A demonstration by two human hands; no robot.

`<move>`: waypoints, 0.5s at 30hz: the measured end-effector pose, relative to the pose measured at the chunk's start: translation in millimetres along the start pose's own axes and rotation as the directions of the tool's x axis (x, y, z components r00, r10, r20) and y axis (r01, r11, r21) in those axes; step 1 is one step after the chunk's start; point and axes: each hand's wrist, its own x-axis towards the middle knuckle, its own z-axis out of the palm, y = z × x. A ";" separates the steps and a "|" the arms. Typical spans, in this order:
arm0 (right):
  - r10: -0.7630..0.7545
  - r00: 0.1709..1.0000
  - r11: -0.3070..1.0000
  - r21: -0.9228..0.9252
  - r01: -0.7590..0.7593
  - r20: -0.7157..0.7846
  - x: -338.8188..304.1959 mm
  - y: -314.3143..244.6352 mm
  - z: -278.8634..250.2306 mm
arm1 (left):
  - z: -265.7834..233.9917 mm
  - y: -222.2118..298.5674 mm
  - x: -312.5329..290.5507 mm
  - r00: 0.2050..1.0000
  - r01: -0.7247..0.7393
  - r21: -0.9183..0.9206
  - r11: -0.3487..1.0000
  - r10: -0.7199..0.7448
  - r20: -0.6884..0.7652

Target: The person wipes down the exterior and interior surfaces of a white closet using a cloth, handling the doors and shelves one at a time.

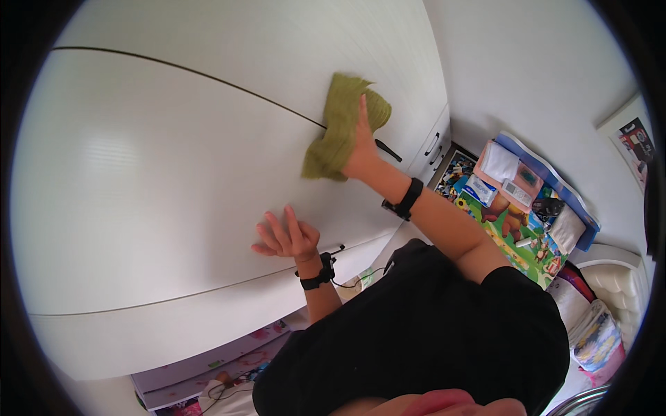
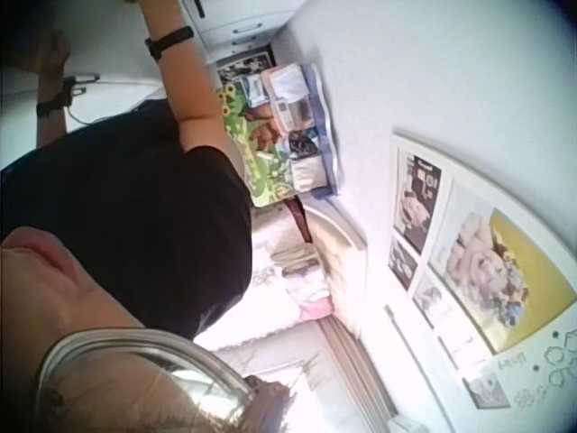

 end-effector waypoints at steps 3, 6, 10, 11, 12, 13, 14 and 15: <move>-0.046 0.960 0.995 0.077 0.070 -0.278 -23.3 25.7 2.1 | -18.3 -4.5 -7.5 1.000 0.000 -0.010 1.000 0.000 -0.019; 0.259 0.911 0.928 0.345 -0.142 -0.321 -77.8 128.3 17.1 | -3.3 0.8 5.2 0.997 -0.024 -0.031 0.999 0.022 -0.071; 0.109 0.967 0.976 -0.160 -0.148 -0.228 -96.9 145.1 -20.4 | -11.5 1.5 -1.4 0.998 0.007 -0.001 1.000 -0.007 -0.062; 0.106 0.969 0.977 -0.157 -0.143 -0.225 -91.2 146.0 -25.5 | -6.3 1.8 3.1 0.997 -0.014 -0.005 1.000 0.014 -0.071; 0.029 0.996 0.964 -0.261 -0.051 -0.087 -93.6 145.2 -29.9 | -5.6 2.2 4.2 0.998 -0.013 0.001 1.000 0.013 -0.061; -0.004 0.998 0.989 -0.149 -0.004 -0.055 -100.0 140.7 -29.1 | -4.1 2.7 5.2 0.997 0.003 -0.001 1.000 -0.003 -0.076; -0.036 0.999 0.999 -0.036 0.035 -0.027 -106.3 140.9 -29.5 | -1.7 4.6 7.6 0.996 0.010 -0.016 1.000 -0.012 -0.093; -0.065 0.998 0.995 0.082 0.065 0.003 -113.8 139.6 -27.8 | -3.1 5.5 8.2 0.996 0.003 -0.025 1.000 -0.005 -0.087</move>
